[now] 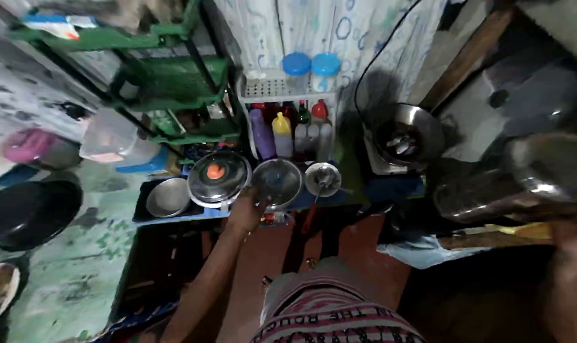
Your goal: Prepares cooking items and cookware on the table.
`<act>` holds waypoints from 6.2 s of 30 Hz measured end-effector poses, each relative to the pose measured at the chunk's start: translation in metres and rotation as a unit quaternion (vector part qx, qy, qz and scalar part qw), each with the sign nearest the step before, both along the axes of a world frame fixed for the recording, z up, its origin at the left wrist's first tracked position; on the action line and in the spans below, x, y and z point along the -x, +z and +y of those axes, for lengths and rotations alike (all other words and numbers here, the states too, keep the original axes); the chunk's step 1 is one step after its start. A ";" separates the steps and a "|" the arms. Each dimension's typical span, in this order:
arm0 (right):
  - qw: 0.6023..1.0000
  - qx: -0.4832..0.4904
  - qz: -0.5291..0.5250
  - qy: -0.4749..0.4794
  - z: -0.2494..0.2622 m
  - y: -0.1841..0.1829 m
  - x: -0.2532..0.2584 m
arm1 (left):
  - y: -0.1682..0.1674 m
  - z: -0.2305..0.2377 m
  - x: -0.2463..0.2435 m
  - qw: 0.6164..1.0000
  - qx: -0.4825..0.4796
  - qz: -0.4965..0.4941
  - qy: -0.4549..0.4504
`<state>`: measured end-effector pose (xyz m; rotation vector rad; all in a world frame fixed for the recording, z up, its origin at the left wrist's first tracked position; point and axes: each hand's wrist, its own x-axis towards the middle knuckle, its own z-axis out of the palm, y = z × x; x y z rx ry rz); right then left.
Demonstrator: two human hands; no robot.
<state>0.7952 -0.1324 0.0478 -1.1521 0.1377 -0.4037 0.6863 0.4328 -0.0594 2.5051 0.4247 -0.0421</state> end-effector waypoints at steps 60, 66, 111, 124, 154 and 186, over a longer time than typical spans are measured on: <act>0.446 0.777 0.201 0.396 0.499 -0.050 -0.049 | 0.073 0.196 -0.060 0.983 0.120 -0.050 -0.126; 0.411 0.798 0.222 0.380 0.514 -0.047 -0.045 | 0.072 0.202 -0.058 0.981 0.128 -0.055 -0.137; 0.394 0.812 0.273 0.332 0.528 -0.033 -0.038 | 0.067 0.201 -0.051 0.977 0.140 -0.079 -0.143; 0.388 0.819 0.264 0.330 0.526 -0.018 -0.035 | 0.068 0.196 -0.050 0.978 0.121 -0.088 -0.146; 0.394 0.820 0.258 0.325 0.532 0.019 -0.016 | 0.061 0.194 -0.053 0.980 0.132 -0.076 -0.131; 0.581 0.671 0.282 0.364 0.406 -0.004 -0.033 | 0.062 0.162 -0.063 0.979 0.148 -0.046 -0.134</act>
